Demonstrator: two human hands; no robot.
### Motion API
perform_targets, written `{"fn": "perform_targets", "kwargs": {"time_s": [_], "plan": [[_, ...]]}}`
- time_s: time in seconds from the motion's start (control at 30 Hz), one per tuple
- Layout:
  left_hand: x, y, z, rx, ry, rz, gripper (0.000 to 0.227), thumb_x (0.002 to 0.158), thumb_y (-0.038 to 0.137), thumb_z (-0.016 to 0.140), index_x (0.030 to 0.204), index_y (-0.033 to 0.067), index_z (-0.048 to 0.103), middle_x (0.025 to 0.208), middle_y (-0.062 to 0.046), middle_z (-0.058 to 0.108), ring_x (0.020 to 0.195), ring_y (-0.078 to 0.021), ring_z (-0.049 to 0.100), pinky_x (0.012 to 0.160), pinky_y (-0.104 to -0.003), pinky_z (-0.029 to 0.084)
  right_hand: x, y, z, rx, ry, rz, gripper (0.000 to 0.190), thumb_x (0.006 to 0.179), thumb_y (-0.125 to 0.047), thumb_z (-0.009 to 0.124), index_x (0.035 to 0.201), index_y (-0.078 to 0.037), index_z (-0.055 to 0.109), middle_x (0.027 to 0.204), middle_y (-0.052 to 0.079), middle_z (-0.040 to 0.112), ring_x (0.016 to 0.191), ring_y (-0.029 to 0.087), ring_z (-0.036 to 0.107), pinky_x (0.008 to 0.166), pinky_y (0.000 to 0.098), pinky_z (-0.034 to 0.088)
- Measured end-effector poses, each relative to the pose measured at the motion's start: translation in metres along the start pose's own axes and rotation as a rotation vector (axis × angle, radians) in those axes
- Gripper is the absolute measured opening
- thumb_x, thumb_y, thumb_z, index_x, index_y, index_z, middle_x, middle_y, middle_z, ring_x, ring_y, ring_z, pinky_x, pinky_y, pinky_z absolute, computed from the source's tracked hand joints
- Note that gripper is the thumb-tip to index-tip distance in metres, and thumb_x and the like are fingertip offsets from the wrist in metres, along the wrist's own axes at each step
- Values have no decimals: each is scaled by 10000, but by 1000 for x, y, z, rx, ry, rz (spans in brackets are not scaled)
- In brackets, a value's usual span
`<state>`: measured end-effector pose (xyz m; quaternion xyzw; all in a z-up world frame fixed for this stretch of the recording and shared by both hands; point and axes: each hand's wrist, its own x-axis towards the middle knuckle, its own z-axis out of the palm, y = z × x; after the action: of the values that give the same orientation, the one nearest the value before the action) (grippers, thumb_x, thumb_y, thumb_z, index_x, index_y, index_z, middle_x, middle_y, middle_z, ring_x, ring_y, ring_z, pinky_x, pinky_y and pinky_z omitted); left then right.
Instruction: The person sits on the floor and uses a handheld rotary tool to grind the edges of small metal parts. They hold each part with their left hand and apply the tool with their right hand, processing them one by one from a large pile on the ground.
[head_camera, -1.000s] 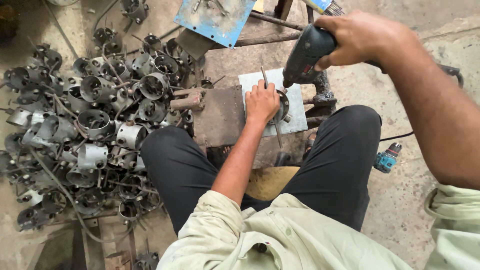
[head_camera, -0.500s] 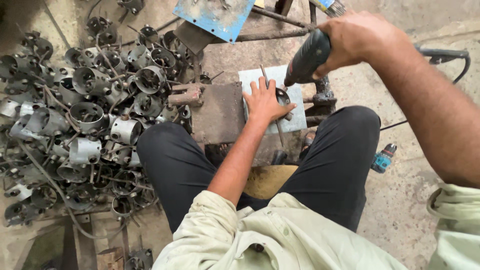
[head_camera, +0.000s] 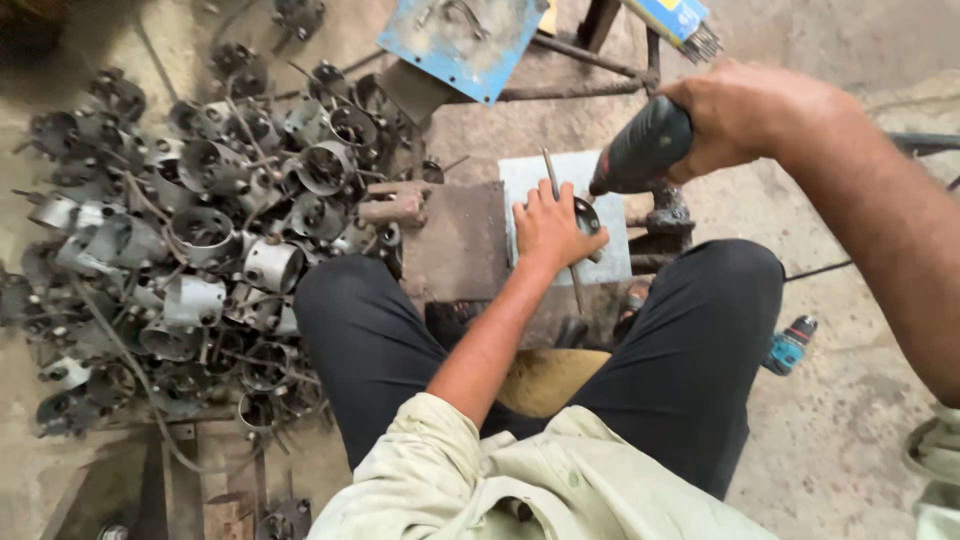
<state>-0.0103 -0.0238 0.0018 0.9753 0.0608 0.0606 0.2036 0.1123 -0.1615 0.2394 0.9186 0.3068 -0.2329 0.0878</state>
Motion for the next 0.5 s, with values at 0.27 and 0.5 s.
{"fn": "perform_targets", "kwargs": {"time_s": [0.27, 0.5], "plan": [[-2, -1, 2, -6, -39, -6, 817, 609, 671, 780, 1166, 93, 631, 1132, -148, 574, 1076, -339, 572, 866, -516, 433, -11, -12, -7, -63, 132, 15, 553, 604, -487, 908, 1052, -191, 774, 882, 158, 772, 847, 378, 745, 807, 505, 610], [-3, -1, -1, -4, -43, 1, 794, 625, 662, 781, 1154, 88, 631, 1115, -138, 562, 1068, -328, 564, 846, -504, 419, -8, -12, -1, -143, 191, -7, 552, 608, -495, 903, 1045, -183, 775, 847, 152, 763, 803, 364, 746, 773, 484, 616]]}}
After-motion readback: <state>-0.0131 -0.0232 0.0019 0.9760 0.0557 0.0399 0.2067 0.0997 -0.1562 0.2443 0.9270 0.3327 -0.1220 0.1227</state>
